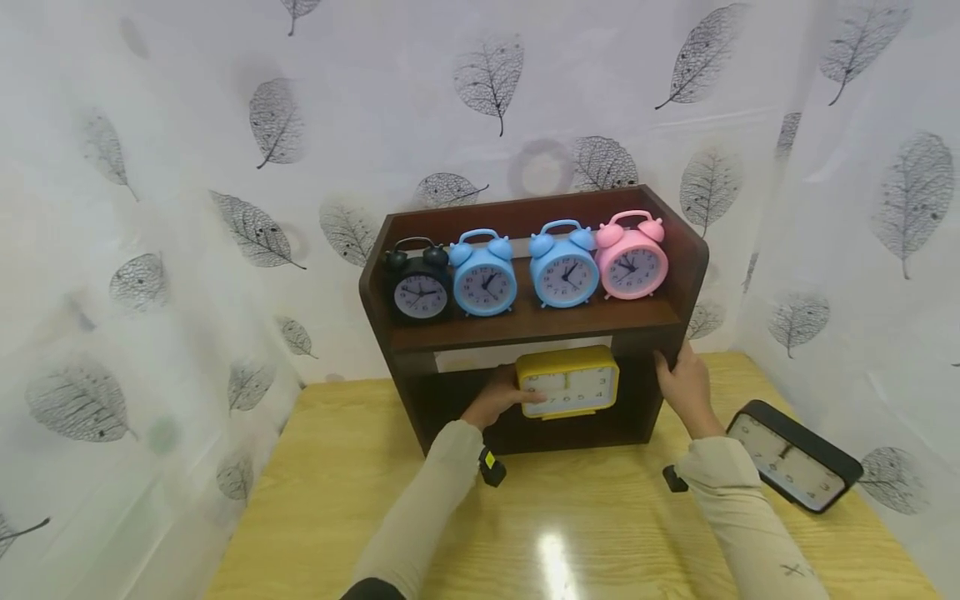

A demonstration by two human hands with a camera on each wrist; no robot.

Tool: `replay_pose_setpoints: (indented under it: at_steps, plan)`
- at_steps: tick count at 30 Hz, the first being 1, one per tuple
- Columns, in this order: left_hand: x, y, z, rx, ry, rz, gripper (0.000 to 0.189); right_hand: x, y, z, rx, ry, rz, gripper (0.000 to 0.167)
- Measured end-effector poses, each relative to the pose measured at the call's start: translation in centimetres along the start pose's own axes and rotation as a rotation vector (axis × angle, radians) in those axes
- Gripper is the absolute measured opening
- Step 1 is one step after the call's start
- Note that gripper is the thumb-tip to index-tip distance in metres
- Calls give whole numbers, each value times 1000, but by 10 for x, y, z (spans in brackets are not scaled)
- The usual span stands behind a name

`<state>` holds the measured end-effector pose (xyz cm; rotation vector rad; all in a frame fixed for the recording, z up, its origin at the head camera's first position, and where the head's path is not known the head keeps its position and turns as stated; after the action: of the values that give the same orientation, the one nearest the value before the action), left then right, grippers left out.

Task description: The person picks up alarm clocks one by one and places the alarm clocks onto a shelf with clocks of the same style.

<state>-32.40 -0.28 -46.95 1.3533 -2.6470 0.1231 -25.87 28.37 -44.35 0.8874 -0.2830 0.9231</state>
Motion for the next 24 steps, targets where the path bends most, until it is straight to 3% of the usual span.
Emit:
replay_pose_setpoints:
  at_steps: [11,24]
  plan:
    - [-5,18,15,7,-48,24,43,-1,0,0,-10,5,22,41]
    - [-10,28,33,4,-76,16,43,-1,0,0,-14,8,8,39]
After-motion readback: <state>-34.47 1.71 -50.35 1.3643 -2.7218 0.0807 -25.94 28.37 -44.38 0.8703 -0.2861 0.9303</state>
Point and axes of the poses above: each hand's wrist, its own y-axis towards the middle knuckle, its own x-axis out of the back of the hand, z = x × y, the point moved 1 cm from there along y, towards the middle knuckle, and after that the axes turned 1 degree about y, right-handed, at the moved point
